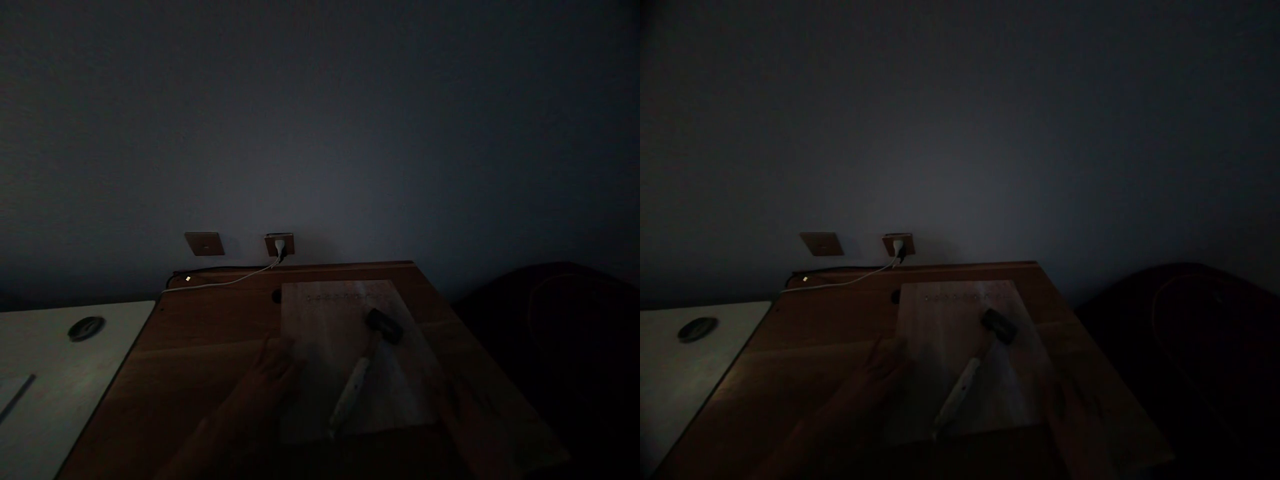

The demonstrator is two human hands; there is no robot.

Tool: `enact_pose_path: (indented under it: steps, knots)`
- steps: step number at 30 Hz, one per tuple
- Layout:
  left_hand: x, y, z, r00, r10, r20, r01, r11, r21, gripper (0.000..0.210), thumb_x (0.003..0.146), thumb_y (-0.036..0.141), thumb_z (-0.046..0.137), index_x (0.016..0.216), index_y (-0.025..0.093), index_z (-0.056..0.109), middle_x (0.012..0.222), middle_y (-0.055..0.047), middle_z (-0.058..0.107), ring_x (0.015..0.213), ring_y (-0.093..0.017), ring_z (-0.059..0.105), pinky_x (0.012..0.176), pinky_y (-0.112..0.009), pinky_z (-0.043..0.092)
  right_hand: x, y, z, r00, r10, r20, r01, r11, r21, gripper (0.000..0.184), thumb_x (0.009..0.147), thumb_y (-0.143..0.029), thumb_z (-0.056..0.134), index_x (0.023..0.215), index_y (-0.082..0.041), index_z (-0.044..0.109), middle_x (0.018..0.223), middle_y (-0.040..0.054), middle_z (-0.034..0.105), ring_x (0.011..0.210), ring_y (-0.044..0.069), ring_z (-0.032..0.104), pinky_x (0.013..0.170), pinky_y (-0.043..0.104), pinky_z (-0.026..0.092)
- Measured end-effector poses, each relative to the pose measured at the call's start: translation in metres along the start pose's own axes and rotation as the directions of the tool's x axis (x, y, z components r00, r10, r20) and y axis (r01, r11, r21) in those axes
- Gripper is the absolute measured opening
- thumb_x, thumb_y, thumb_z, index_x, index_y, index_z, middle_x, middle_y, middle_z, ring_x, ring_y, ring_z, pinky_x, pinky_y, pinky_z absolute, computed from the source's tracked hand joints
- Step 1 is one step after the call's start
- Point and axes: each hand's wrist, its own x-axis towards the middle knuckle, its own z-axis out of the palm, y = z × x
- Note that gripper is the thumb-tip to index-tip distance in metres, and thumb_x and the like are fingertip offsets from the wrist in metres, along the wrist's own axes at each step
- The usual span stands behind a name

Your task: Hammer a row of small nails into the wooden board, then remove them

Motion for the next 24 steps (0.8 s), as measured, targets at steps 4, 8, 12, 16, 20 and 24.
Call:
enact_pose_path:
  steps: [4, 8, 12, 16, 20, 24]
  knots:
    - [-0.076, -0.035, -0.006, 0.997, -0.075, -0.028, 0.077, 0.993, 0.086, 0.066, 0.091, 0.014, 0.053, 0.154, 0.027, 0.041, 0.147, -0.008, 0.059, 0.144, -0.029, 0.045, 0.126, -0.062, 0.011, -0.016, -0.054, 0.01, 1.0, -0.021, 0.014, 0.019, 0.995, 0.103, 0.047, 0.096, -0.05, 0.037, 0.113, -0.026, 0.073, 0.118, 0.0157, 0.073, 0.113, 0.038, 0.066, 0.096, 0.059, 0.052]
    - [-0.127, -0.049, -0.01, 0.975, -0.197, -0.103, 0.208, 0.972, 0.111, 0.062, 0.094, 0.014, 0.048, 0.152, 0.033, 0.046, 0.145, -0.004, 0.061, 0.139, -0.024, 0.053, 0.124, -0.049, 0.031, -0.023, -0.121, 0.014, 0.997, 0.004, -0.081, 0.018, 0.963, 0.269, 0.046, 0.099, -0.051, 0.039, 0.116, -0.022, 0.072, 0.122, 0.0159, 0.072, 0.115, 0.036, 0.066, 0.098, 0.057, 0.053]
    - [-0.133, -0.039, -0.012, 0.954, -0.282, -0.102, 0.294, 0.947, 0.131, 0.054, 0.101, 0.023, 0.044, 0.154, 0.029, 0.044, 0.152, -0.006, 0.053, 0.144, -0.025, 0.046, 0.121, -0.046, 0.037, -0.022, -0.209, 0.007, 0.93, -0.341, 0.141, 0.238, 0.846, 0.477, 0.035, 0.101, -0.036, 0.047, 0.127, -0.035, 0.07, 0.128, 0.0058, 0.071, 0.112, 0.027, 0.07, 0.095, 0.039, 0.059]
    - [-0.118, -0.027, -0.008, 0.958, -0.279, -0.06, 0.285, 0.942, 0.179, 0.062, 0.1, 0.026, 0.046, 0.16, 0.021, 0.03, 0.161, -0.014, 0.038, 0.151, -0.03, 0.033, 0.123, -0.053, 0.029, -0.007, -0.282, 0.008, 0.863, -0.47, 0.184, 0.304, 0.776, 0.554, 0.037, 0.102, -0.034, 0.047, 0.133, -0.033, 0.066, 0.138, 0.0066, 0.066, 0.112, 0.024, 0.07, 0.091, 0.036, 0.06]
    - [-0.11, -0.027, 0.001, 0.947, -0.308, -0.088, 0.32, 0.925, 0.203, 0.065, 0.103, 0.033, 0.046, 0.162, 0.02, 0.024, 0.162, -0.016, 0.037, 0.151, -0.032, 0.033, 0.122, -0.057, 0.029, 0.009, -0.305, 0.017, 0.851, -0.457, 0.258, 0.292, 0.821, 0.49, 0.027, 0.099, -0.03, 0.05, 0.114, -0.028, 0.072, 0.126, 0.0086, 0.071, 0.097, 0.026, 0.073, 0.08, 0.039, 0.062]
    - [-0.114, -0.035, 0.01, 0.942, -0.323, -0.091, 0.335, 0.922, 0.196, 0.061, 0.105, 0.035, 0.042, 0.162, 0.023, 0.024, 0.161, -0.015, 0.038, 0.15, -0.032, 0.035, 0.121, -0.059, 0.029, 0.014, -0.289, 0.018, 0.904, -0.356, 0.236, 0.217, 0.859, 0.464, 0.03, 0.1, -0.024, 0.044, 0.106, -0.025, 0.073, 0.113, 0.0099, 0.076, 0.1, 0.027, 0.073, 0.081, 0.038, 0.06]
